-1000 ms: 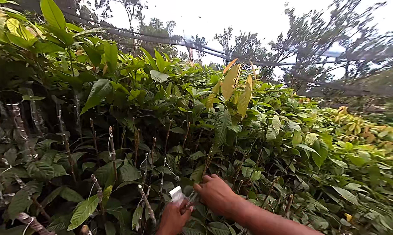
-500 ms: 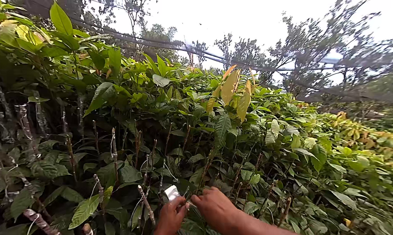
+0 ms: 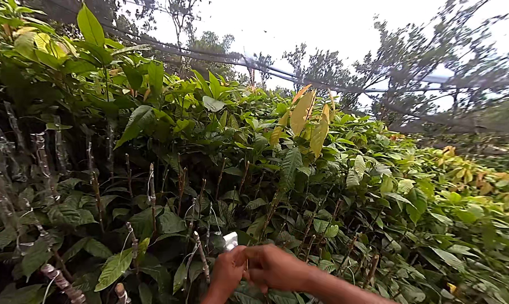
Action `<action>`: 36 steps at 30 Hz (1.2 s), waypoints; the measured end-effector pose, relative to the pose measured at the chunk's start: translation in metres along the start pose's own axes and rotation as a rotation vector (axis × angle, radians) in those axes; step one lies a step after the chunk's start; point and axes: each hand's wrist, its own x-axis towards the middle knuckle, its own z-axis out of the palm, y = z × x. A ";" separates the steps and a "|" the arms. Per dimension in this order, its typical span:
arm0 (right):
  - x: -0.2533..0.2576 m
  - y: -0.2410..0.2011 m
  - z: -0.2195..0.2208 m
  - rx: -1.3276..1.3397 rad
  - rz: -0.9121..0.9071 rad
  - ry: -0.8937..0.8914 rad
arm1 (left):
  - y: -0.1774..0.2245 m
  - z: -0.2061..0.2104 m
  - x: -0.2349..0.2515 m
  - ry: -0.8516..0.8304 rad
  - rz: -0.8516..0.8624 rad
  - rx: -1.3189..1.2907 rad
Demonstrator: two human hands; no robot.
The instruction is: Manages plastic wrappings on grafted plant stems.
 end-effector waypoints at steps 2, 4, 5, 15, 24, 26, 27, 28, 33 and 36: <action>0.004 0.007 -0.029 -0.059 0.106 0.052 | 0.002 0.007 -0.002 -0.117 0.040 0.061; 0.002 0.012 -0.032 -0.525 0.170 0.102 | -0.002 0.004 0.001 -0.106 0.084 0.092; -0.001 0.009 -0.022 -0.634 0.155 0.122 | -0.003 0.000 0.002 -0.071 0.086 0.078; -0.001 0.017 -0.007 -0.667 0.100 0.192 | 0.008 0.005 -0.002 0.041 0.244 0.104; -0.013 -0.009 0.007 -0.670 0.131 0.009 | 0.014 0.007 0.006 0.115 0.168 -0.119; 0.000 -0.023 0.004 -0.766 0.099 -0.007 | 0.023 0.014 0.002 0.052 0.174 -0.142; 0.009 -0.020 -0.006 -0.756 0.100 -0.003 | 0.022 0.017 0.000 0.016 0.208 -0.171; 0.018 -0.009 -0.018 -0.713 0.126 -0.007 | 0.019 0.017 -0.003 -0.029 0.242 -0.235; 0.017 0.050 0.014 -0.390 0.017 0.153 | 0.008 -0.003 0.000 0.130 0.116 -0.593; -0.001 0.018 0.078 -0.488 -0.303 0.104 | 0.013 -0.004 0.011 0.221 0.083 -0.673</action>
